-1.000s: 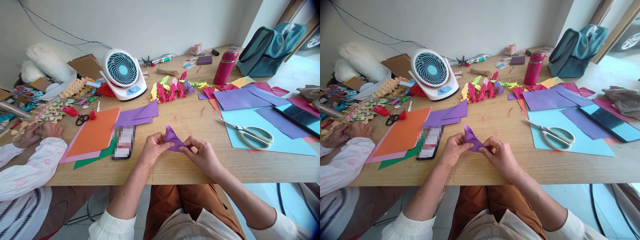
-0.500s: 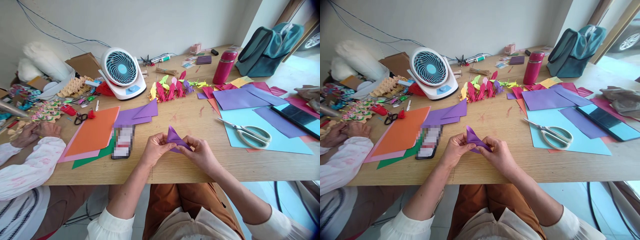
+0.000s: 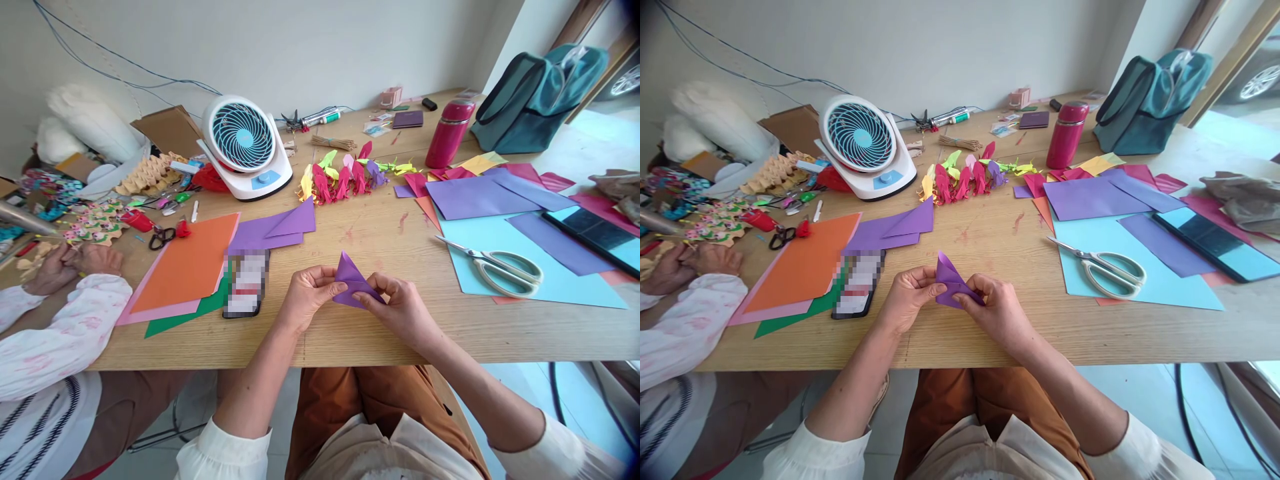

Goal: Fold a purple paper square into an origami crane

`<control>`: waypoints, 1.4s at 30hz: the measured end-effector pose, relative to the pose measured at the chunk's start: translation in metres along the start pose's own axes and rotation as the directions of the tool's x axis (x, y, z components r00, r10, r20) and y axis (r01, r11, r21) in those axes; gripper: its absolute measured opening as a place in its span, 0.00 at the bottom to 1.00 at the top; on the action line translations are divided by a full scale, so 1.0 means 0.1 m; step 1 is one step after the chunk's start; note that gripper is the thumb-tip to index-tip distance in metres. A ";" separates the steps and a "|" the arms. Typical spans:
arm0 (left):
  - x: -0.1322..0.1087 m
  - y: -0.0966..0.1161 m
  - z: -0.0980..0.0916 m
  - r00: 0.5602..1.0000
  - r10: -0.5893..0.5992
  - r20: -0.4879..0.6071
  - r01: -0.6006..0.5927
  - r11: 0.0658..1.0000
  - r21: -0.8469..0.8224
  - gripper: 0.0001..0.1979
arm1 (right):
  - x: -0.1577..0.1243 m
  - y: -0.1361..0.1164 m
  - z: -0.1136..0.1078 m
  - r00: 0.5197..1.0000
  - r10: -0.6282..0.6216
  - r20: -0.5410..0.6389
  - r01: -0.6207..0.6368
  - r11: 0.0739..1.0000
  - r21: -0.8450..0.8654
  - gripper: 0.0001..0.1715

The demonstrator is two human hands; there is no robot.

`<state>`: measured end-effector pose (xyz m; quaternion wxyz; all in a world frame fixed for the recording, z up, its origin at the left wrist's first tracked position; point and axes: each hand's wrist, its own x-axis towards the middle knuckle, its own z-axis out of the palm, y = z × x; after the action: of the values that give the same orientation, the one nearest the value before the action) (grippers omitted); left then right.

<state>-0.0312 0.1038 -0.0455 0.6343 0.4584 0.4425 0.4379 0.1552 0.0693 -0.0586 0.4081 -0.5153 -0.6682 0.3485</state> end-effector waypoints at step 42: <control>0.00 0.01 0.08 0.995 0.095 -0.008 -0.094 0.992 0.082 0.17 | 0.00 0.00 0.04 0.998 -0.068 -0.012 0.066 0.990 -0.126 0.20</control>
<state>-0.0238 0.1020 -0.0433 0.5909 0.5017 0.4418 0.4516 0.1518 0.0696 -0.0603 0.3918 -0.5202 -0.7023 0.2875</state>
